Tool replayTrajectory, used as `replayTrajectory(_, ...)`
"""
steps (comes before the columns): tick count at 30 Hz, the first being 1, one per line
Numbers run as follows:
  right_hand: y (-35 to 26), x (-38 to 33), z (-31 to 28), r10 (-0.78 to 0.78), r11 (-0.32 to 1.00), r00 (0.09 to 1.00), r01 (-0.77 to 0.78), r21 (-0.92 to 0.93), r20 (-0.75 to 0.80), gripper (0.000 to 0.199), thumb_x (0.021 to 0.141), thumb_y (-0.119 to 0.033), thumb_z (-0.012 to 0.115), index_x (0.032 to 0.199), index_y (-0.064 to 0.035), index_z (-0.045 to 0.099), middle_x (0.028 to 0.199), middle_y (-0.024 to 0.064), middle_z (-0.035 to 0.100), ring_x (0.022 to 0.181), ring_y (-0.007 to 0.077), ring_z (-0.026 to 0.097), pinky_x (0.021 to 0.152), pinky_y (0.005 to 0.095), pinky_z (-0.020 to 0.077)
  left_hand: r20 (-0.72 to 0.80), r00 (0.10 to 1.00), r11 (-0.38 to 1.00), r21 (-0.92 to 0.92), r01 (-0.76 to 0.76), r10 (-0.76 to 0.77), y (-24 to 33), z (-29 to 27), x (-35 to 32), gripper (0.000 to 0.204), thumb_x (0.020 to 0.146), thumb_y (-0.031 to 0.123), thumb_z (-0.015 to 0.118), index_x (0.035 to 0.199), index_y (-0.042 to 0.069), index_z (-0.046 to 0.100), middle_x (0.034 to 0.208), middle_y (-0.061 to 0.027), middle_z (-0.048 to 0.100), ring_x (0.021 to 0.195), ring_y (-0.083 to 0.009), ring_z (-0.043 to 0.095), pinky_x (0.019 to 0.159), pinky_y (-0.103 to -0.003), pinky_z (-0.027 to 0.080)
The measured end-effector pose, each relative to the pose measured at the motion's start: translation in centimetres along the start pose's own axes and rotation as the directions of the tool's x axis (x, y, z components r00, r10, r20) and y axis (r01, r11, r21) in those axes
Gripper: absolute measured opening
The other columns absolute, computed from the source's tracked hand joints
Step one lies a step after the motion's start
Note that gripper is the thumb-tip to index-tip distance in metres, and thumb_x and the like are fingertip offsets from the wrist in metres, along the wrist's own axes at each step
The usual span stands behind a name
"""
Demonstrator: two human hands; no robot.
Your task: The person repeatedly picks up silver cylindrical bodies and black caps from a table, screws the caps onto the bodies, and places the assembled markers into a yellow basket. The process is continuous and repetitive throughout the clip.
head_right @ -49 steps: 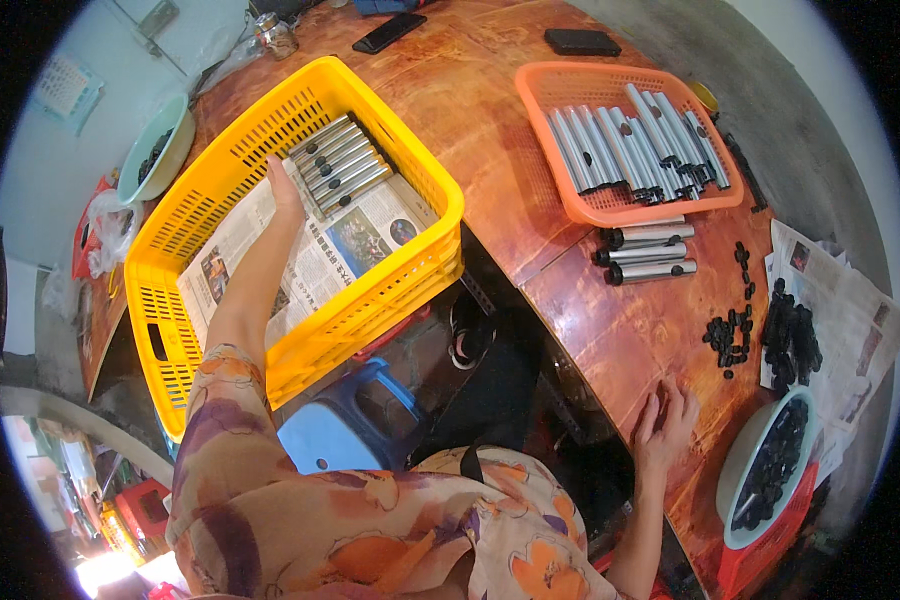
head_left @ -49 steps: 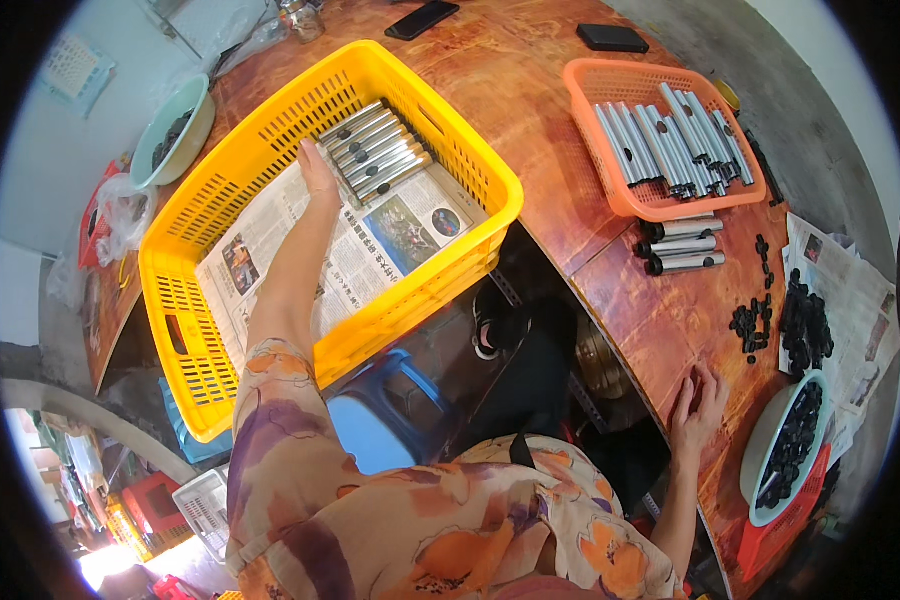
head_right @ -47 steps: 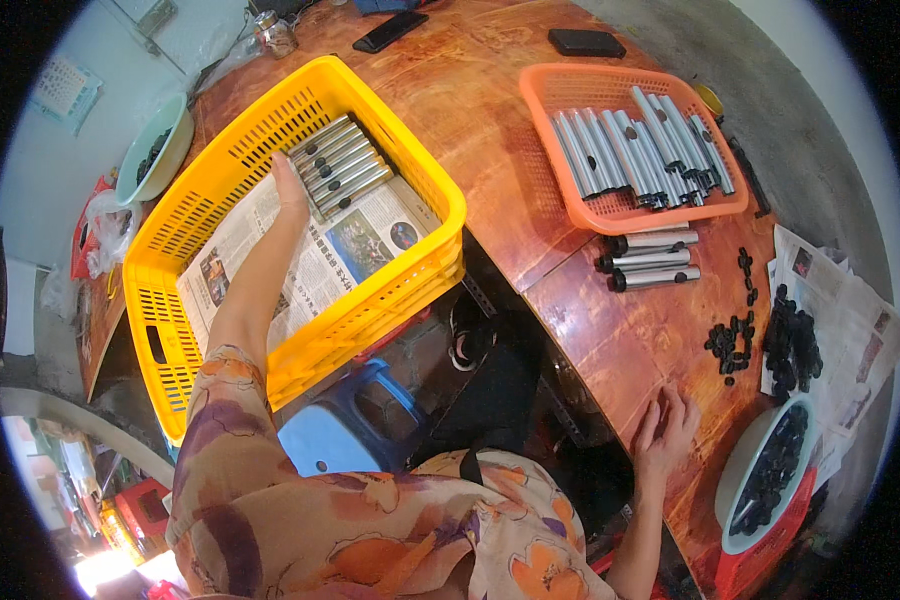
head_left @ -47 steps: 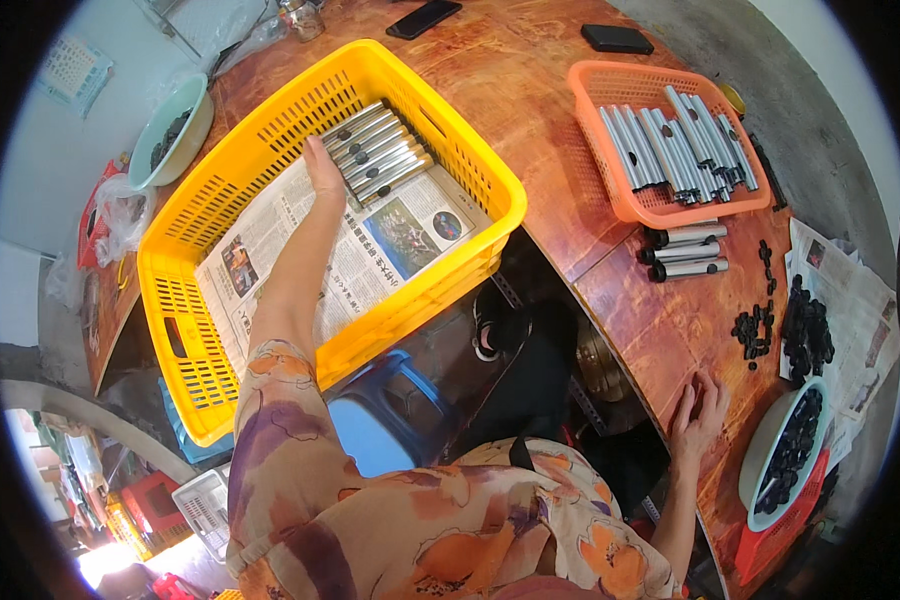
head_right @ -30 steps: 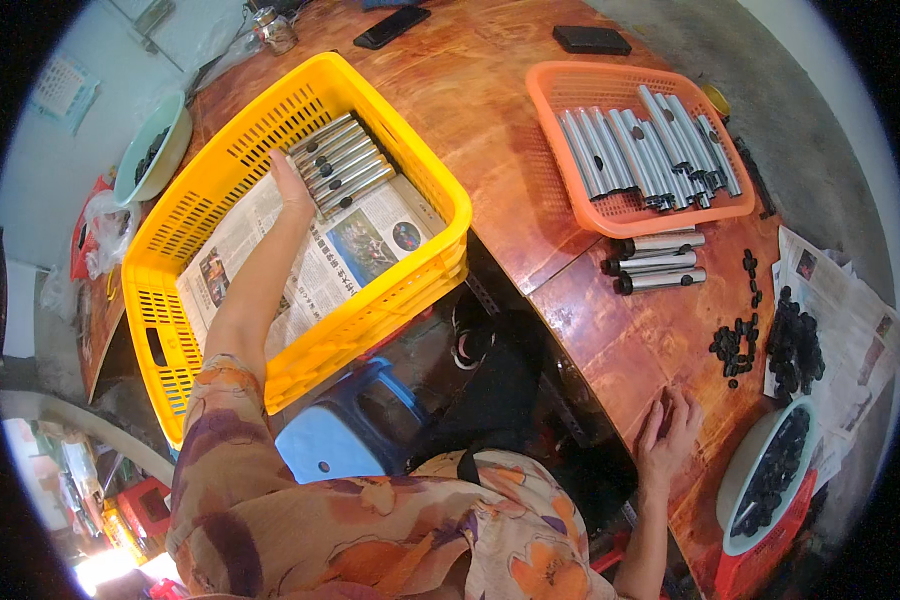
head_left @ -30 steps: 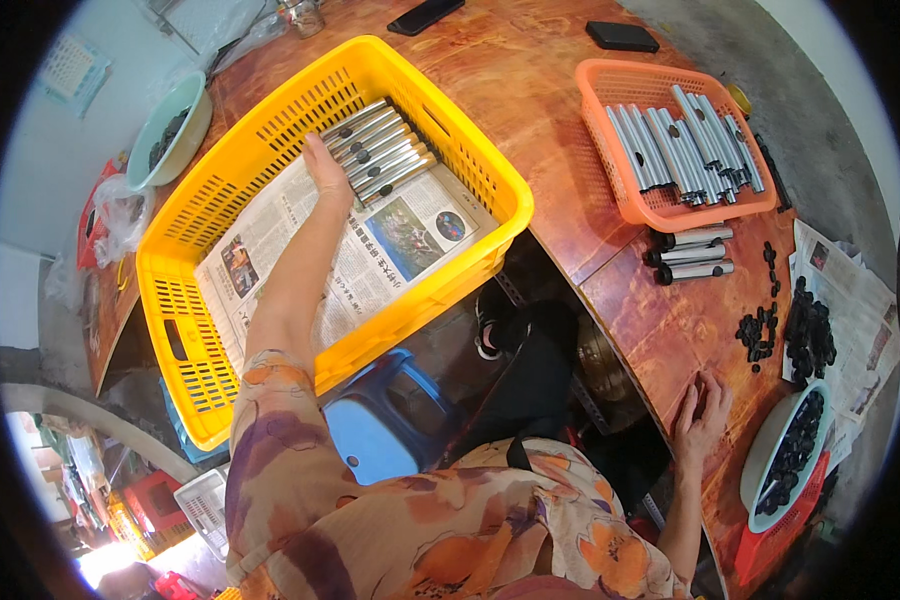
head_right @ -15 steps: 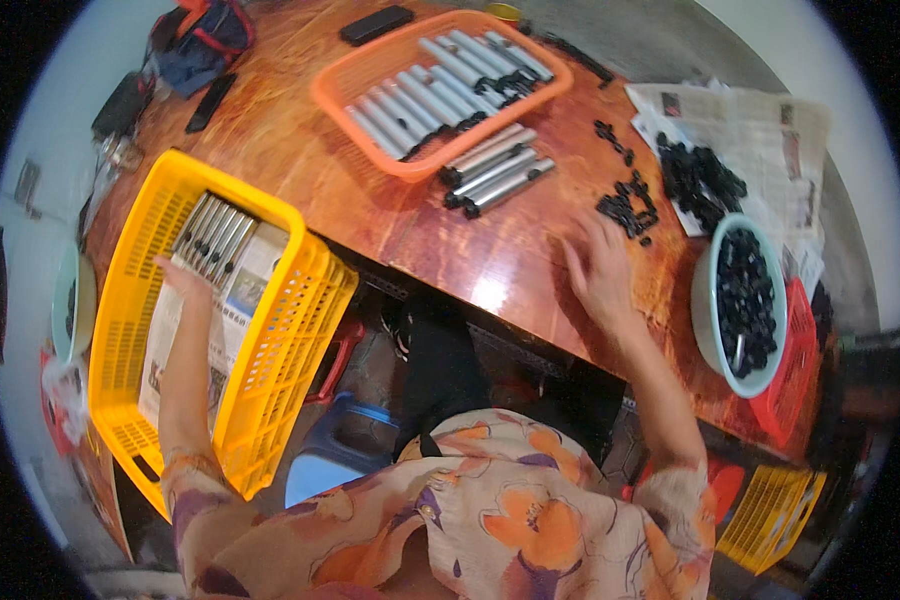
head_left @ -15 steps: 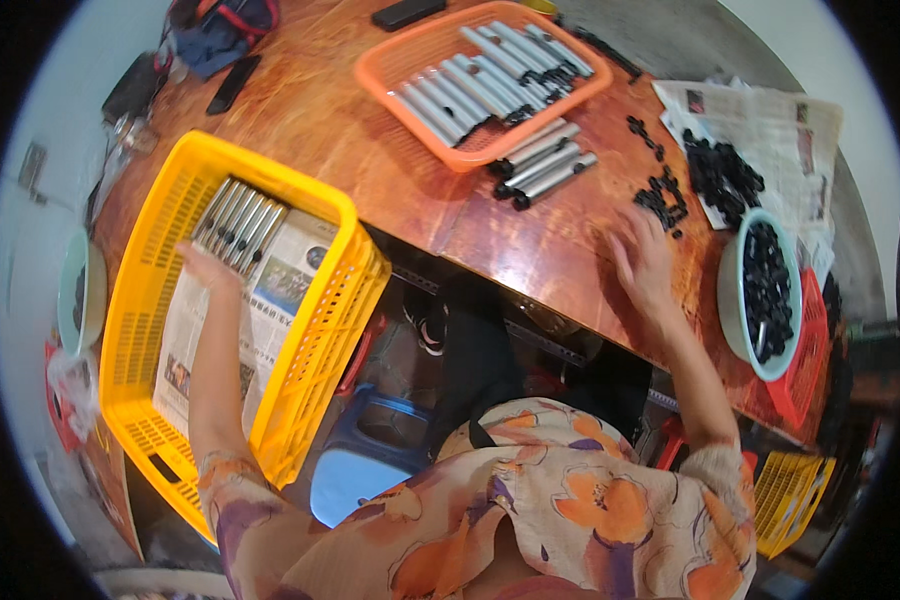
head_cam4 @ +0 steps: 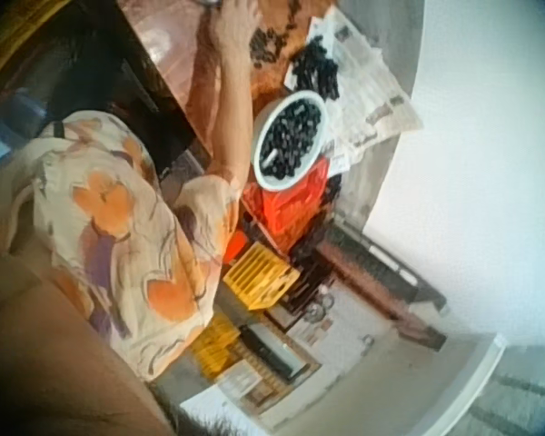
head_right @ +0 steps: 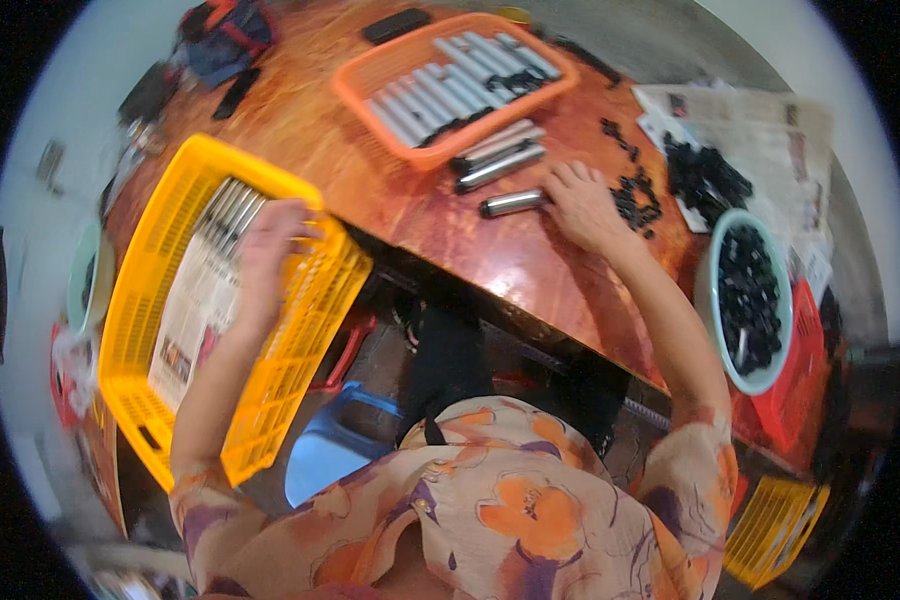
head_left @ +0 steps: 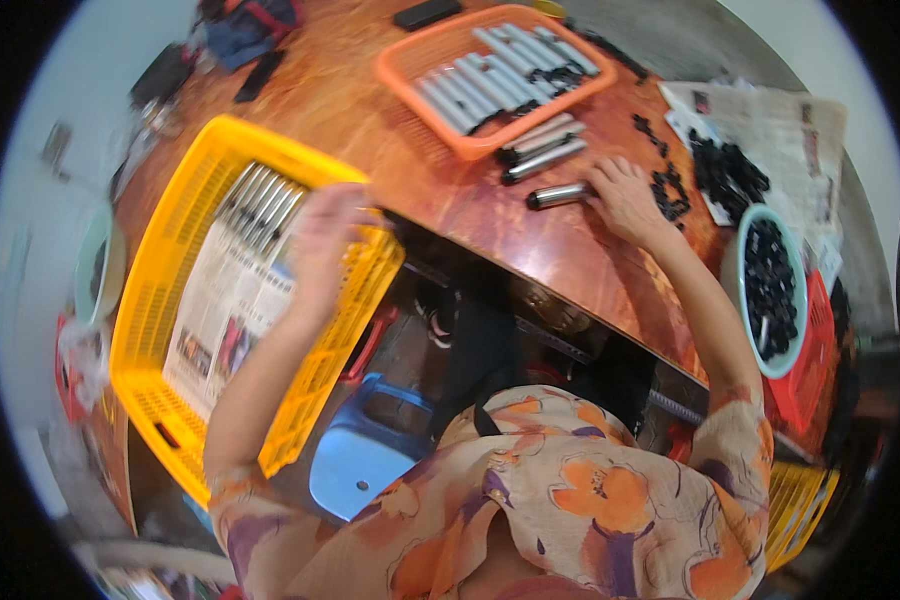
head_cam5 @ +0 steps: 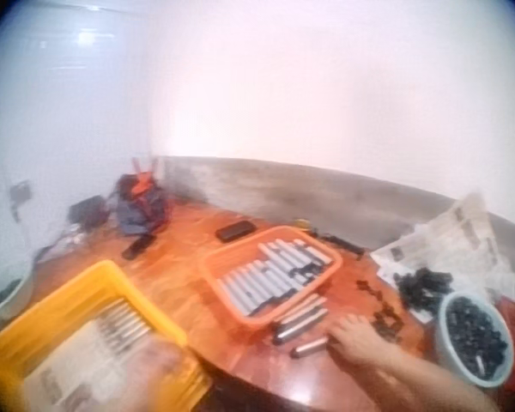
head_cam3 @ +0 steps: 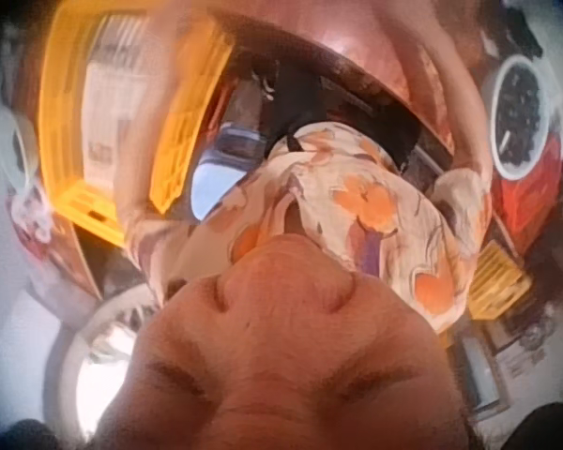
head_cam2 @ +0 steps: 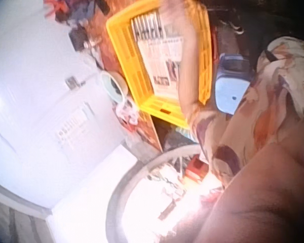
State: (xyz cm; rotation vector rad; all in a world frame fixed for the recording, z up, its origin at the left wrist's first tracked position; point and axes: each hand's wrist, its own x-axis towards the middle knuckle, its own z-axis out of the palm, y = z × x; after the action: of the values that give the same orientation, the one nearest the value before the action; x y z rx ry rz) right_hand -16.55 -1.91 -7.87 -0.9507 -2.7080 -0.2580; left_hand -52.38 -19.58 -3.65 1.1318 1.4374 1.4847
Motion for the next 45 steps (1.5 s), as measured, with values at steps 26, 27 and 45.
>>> replayTrajectory(26, -6.3, -2.0, 2.8, 0.3, 0.939, 0.949, -0.276, 0.205, -0.1, 0.063, 0.085, -0.041, 0.061, 0.137, -0.0133, 0.039, 0.144, 0.0162, 0.03, 0.133, 0.0363, 0.025, 0.105, 0.0508, 0.0192, -0.221, 0.933, 0.57, 0.821, 0.02, 0.285, -5.0, -16.1, 3.8, 0.029, 0.086, 0.023, 0.058, 0.102, -0.002, 0.053, 0.095, -0.0182, 0.055, 0.081, -0.0302, 0.056, 0.074, -0.038, 0.045)
replayTrajectory(27, -6.2, -1.8, 3.0, 0.313, 0.935, 0.946, -0.291, 0.203, -0.081, 0.062, 0.085, -0.041, 0.061, 0.137, -0.0136, 0.04, 0.144, 0.0157, 0.03, 0.134, 0.0362, 0.024, 0.105, 0.0511, 0.0188, -0.166, 0.953, 0.505, 0.863, 0.015, 0.255, -7.1, -17.2, 3.8, 0.028, 0.085, 0.02, 0.059, 0.1, -0.003, 0.054, 0.096, -0.0199, 0.055, 0.084, -0.033, 0.056, 0.076, -0.039, 0.045)
replayTrajectory(45, -6.1, -1.5, 2.8, 0.283, 0.928, 0.954, -0.248, 0.277, -0.094, 0.049, 0.086, -0.016, 0.057, 0.133, -0.0097, 0.043, 0.138, 0.0144, 0.039, 0.131, 0.0353, 0.03, 0.106, 0.047, 0.022, 0.044, 0.912, 0.258, 0.953, -0.161, 0.408, -15.8, -14.3, 5.7, 0.03, 0.074, 0.017, 0.071, 0.1, 0.008, 0.059, 0.091, -0.0089, 0.055, 0.088, -0.0295, 0.056, 0.071, -0.038, 0.047)
